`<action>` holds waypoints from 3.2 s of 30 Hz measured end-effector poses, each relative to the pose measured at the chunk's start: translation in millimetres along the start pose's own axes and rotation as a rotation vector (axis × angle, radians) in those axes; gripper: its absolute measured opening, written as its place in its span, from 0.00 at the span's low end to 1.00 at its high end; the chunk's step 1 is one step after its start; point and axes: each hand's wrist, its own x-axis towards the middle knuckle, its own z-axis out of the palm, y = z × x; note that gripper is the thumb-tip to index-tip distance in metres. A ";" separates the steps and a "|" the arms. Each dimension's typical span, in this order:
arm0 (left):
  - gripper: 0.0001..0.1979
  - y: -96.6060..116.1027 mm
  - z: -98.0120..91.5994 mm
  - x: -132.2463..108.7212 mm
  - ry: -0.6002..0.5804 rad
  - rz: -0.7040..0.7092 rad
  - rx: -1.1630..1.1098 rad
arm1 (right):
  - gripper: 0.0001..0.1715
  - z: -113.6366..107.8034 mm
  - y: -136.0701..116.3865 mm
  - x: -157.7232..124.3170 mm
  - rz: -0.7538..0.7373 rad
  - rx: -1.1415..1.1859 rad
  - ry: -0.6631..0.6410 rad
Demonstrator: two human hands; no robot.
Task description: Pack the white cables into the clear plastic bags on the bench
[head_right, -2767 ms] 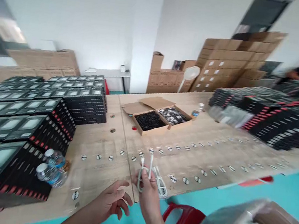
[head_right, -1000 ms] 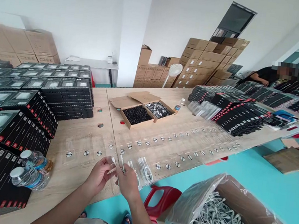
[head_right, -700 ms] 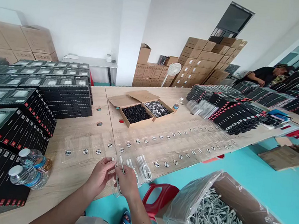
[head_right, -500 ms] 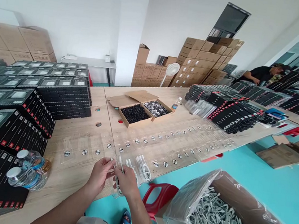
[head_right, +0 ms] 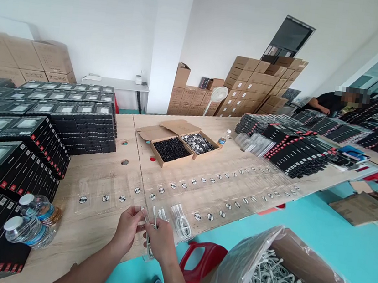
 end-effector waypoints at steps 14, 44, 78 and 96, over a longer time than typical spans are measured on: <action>0.19 10.6 2.1 2.2 0.057 0.014 -0.057 | 0.10 5.6 -10.9 -0.2 -0.142 -0.520 0.120; 0.14 67.0 23.3 -24.6 -0.195 -0.023 -0.103 | 0.18 -25.7 -26.4 -3.6 -0.280 -0.099 0.174; 0.18 40.7 30.5 -20.1 -0.104 -0.076 -0.192 | 0.05 -28.4 -16.2 -38.7 -0.382 -0.482 0.246; 0.14 47.1 29.2 -26.5 -0.198 -0.061 -0.232 | 0.26 -28.5 19.9 -34.8 -0.164 0.208 -0.040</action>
